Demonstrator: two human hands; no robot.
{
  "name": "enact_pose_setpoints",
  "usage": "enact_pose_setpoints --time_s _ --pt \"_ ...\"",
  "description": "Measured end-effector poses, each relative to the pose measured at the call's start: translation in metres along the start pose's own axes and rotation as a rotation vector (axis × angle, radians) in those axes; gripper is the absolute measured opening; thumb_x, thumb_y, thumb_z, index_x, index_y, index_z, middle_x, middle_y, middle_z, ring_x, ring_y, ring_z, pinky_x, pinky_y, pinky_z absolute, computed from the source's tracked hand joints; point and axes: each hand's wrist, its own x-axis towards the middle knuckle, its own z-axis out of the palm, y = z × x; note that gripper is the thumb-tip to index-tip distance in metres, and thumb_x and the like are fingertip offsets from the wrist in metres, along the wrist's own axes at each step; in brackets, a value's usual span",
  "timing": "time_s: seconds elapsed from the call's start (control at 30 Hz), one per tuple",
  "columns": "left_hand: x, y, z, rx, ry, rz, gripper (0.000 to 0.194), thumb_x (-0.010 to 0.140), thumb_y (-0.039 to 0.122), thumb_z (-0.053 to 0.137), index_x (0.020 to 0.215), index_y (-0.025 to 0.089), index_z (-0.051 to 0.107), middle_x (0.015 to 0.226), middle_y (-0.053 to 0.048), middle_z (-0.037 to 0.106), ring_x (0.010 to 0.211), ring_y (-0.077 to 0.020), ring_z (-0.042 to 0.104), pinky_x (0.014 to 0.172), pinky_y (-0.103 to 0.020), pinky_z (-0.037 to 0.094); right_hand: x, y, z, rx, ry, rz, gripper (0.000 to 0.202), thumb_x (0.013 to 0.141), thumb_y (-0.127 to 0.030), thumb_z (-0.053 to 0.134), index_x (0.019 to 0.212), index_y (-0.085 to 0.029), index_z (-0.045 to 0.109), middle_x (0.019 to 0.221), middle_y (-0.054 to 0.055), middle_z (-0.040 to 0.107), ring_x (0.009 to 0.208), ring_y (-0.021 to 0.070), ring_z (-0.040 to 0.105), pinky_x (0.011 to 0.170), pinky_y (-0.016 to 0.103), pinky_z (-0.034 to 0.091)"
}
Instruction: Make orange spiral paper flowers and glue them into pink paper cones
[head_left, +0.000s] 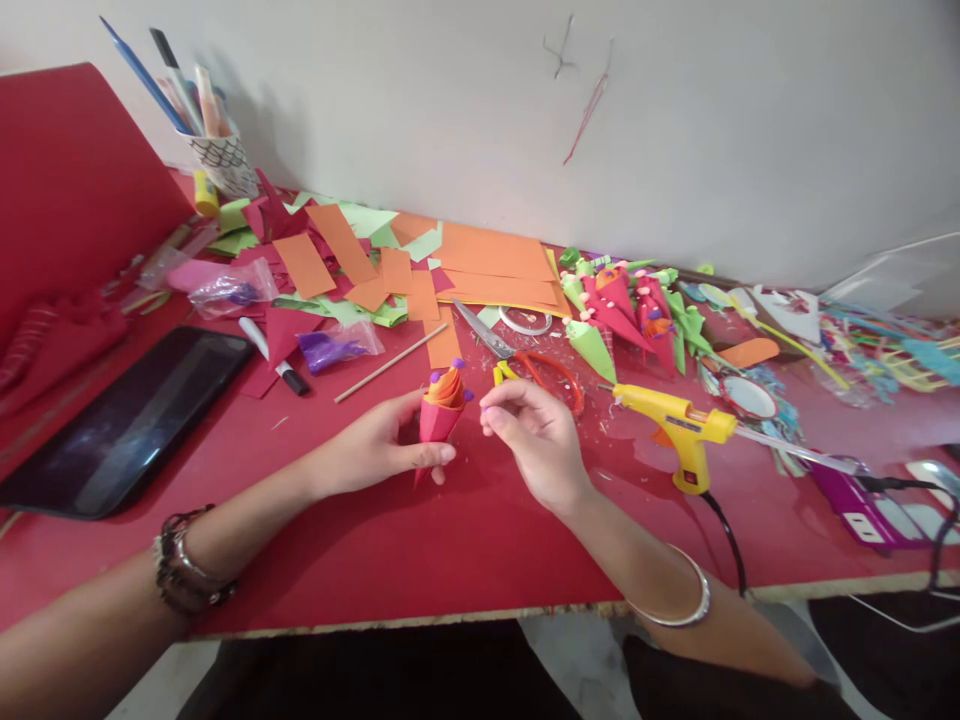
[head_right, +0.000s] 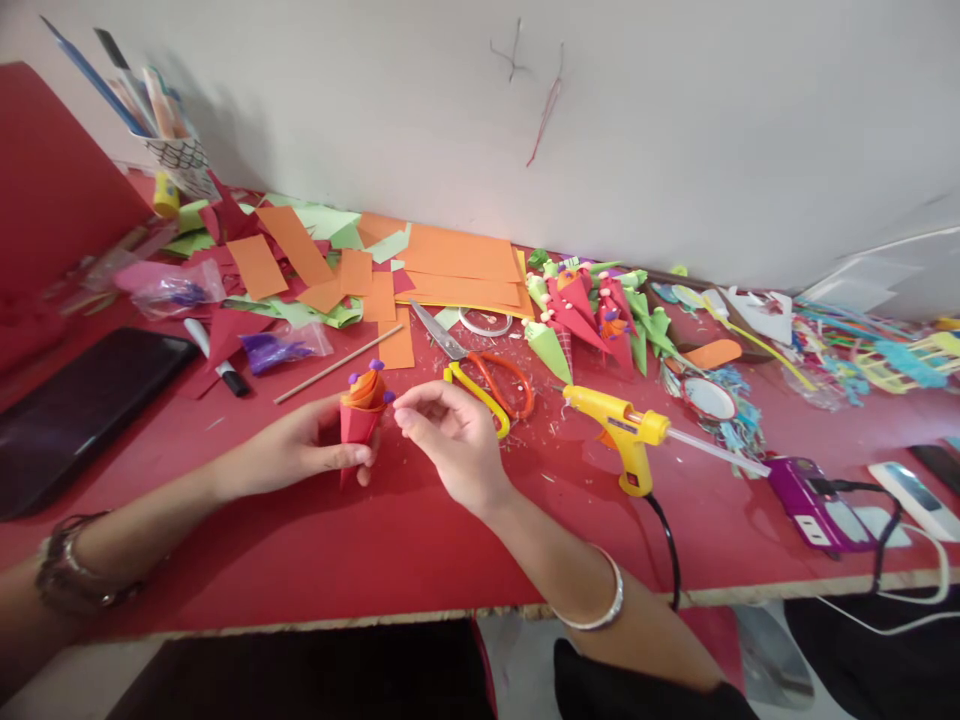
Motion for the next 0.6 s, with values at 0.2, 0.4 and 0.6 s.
enact_pose_setpoints --time_s 0.2,0.4,0.6 --pt "0.0007 -0.0025 0.0011 0.044 0.001 -0.013 0.032 0.076 0.035 0.058 0.098 0.015 0.046 0.064 0.001 0.062 0.062 -0.0131 0.06 0.059 -0.023 0.046 -0.0023 -0.0041 0.0016 -0.126 0.034 -0.137 0.013 0.074 -0.012 0.059 0.083 -0.021 0.062 0.08 -0.001 0.061 0.075 0.0097 0.059 0.071 0.024 0.052" --pt "0.0008 -0.0039 0.0021 0.159 0.038 -0.013 0.045 0.076 0.04 0.056 0.111 0.016 0.042 0.063 0.001 0.064 0.06 -0.0146 0.06 0.057 -0.024 0.046 -0.0046 -0.0029 0.0009 -0.342 0.048 -0.263 0.016 0.076 -0.012 0.057 0.086 -0.022 0.064 0.084 0.0 0.064 0.078 0.0122 0.06 0.072 0.028 0.053" --pt "0.0002 -0.0024 0.0032 0.219 0.055 0.001 0.049 0.076 0.042 0.056 0.114 0.016 0.04 0.062 0.001 0.064 0.058 -0.0151 0.06 0.055 -0.024 0.045 -0.0043 -0.0051 -0.0002 -0.478 0.012 -0.368 0.015 0.075 -0.01 0.059 0.084 -0.022 0.064 0.077 -0.001 0.062 0.073 0.0111 0.058 0.068 0.028 0.05"
